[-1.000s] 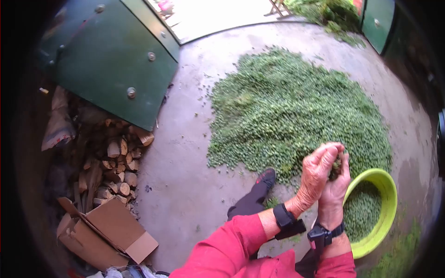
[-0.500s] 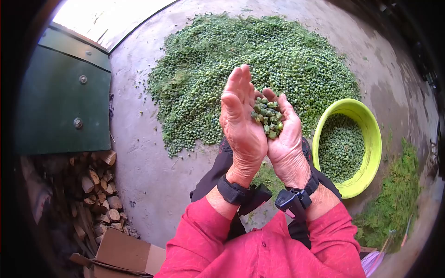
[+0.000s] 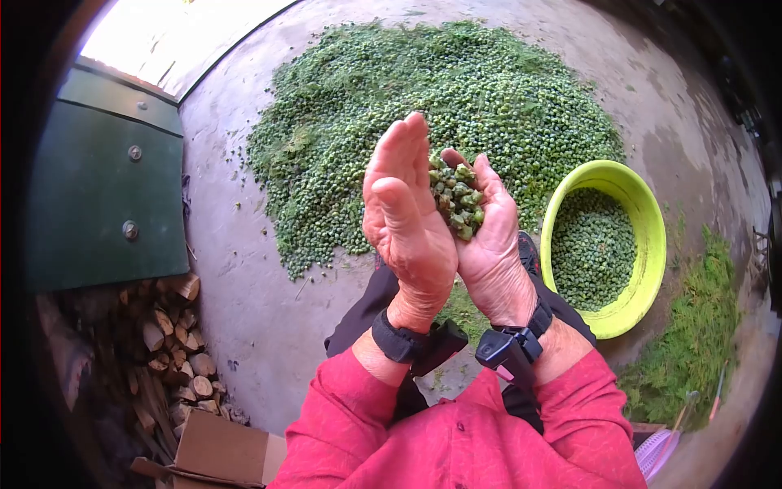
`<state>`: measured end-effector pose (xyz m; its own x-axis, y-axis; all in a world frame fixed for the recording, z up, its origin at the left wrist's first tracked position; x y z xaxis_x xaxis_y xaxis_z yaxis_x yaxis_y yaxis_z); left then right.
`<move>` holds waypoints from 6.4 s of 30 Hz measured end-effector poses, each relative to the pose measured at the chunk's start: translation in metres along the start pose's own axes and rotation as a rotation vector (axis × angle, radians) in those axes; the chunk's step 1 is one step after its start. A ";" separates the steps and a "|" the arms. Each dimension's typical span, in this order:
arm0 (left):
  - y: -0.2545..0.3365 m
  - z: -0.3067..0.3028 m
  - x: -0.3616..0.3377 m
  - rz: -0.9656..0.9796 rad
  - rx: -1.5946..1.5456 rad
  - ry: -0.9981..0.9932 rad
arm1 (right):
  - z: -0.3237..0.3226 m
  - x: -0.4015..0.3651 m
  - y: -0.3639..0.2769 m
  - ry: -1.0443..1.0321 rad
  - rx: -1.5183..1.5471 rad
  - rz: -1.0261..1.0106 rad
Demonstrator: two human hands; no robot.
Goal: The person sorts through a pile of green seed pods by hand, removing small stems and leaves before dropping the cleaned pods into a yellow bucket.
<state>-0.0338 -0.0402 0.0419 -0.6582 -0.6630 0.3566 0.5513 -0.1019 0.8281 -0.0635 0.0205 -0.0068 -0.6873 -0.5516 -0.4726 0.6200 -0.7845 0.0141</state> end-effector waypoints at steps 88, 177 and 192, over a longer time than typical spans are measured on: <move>0.047 -0.168 0.010 -0.584 0.134 -0.064 | -0.235 0.265 0.030 -0.309 -2.691 -0.743; -0.036 -0.048 0.001 -0.745 -0.829 0.126 | 0.042 -0.003 0.038 -0.427 -1.139 -0.571; -0.047 -0.007 -0.017 -0.795 -0.778 0.062 | 0.037 -0.038 0.001 -0.503 -1.547 -1.136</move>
<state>-0.0453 -0.0294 -0.0056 -0.9520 -0.2358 -0.1953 0.1692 -0.9367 0.3065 -0.0504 0.0305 0.0437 -0.7877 -0.2973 0.5396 -0.5507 -0.0529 -0.8331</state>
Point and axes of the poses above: each hand's wrist, its own x-axis towards the middle knuckle, its own z-axis out of the palm, y = z × x, the point moved 5 cm from there along x, towards the middle knuckle, and after that the axes turned 11 degrees about x, right-handed, at the moved point
